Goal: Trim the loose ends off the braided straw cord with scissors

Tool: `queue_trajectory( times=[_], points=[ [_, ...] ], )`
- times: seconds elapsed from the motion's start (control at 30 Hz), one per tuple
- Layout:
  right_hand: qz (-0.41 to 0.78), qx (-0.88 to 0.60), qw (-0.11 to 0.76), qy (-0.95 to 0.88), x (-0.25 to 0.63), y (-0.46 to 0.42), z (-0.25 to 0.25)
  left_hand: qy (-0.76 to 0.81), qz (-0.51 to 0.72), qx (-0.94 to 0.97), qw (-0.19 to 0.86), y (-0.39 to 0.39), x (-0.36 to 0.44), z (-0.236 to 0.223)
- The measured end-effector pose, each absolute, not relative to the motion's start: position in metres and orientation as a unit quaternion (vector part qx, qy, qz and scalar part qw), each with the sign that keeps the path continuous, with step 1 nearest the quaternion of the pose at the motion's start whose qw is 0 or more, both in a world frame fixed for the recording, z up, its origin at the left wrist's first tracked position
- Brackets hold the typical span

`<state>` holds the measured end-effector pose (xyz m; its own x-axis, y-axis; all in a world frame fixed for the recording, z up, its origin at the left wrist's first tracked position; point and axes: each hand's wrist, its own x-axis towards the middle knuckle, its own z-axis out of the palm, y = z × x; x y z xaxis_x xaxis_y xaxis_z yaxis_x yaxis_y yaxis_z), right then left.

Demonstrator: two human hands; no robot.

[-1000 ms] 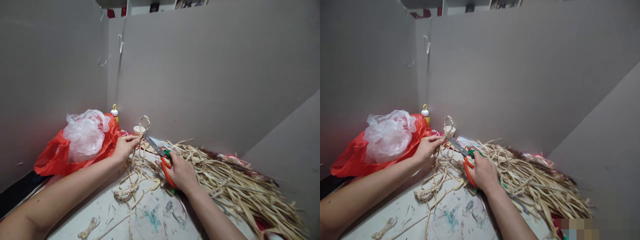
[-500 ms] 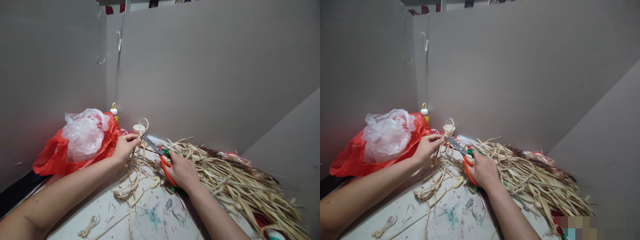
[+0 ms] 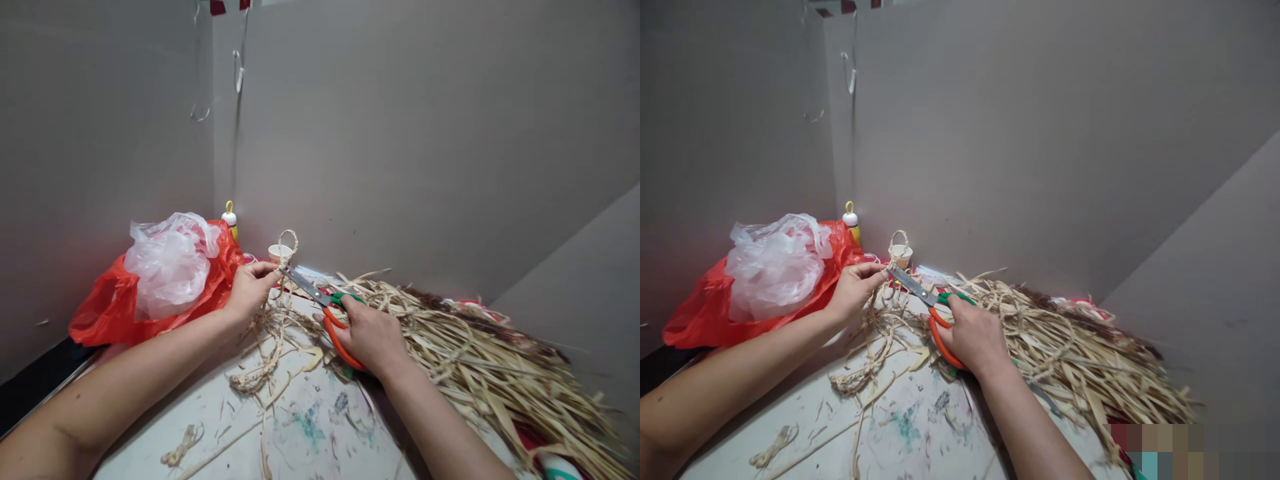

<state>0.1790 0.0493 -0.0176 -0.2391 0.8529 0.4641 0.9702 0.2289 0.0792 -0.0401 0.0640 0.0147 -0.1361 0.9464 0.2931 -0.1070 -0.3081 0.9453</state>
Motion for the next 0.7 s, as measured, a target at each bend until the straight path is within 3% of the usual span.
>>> queue_trajectory(
  times=[0.7],
  points=[
    [-0.187, -0.614, 0.156, -0.751, 0.178, 0.0497, -0.0228, 0.397, 0.632, 0.542, 0.387, 0.0724, -0.041, 0.0103]
  ],
)
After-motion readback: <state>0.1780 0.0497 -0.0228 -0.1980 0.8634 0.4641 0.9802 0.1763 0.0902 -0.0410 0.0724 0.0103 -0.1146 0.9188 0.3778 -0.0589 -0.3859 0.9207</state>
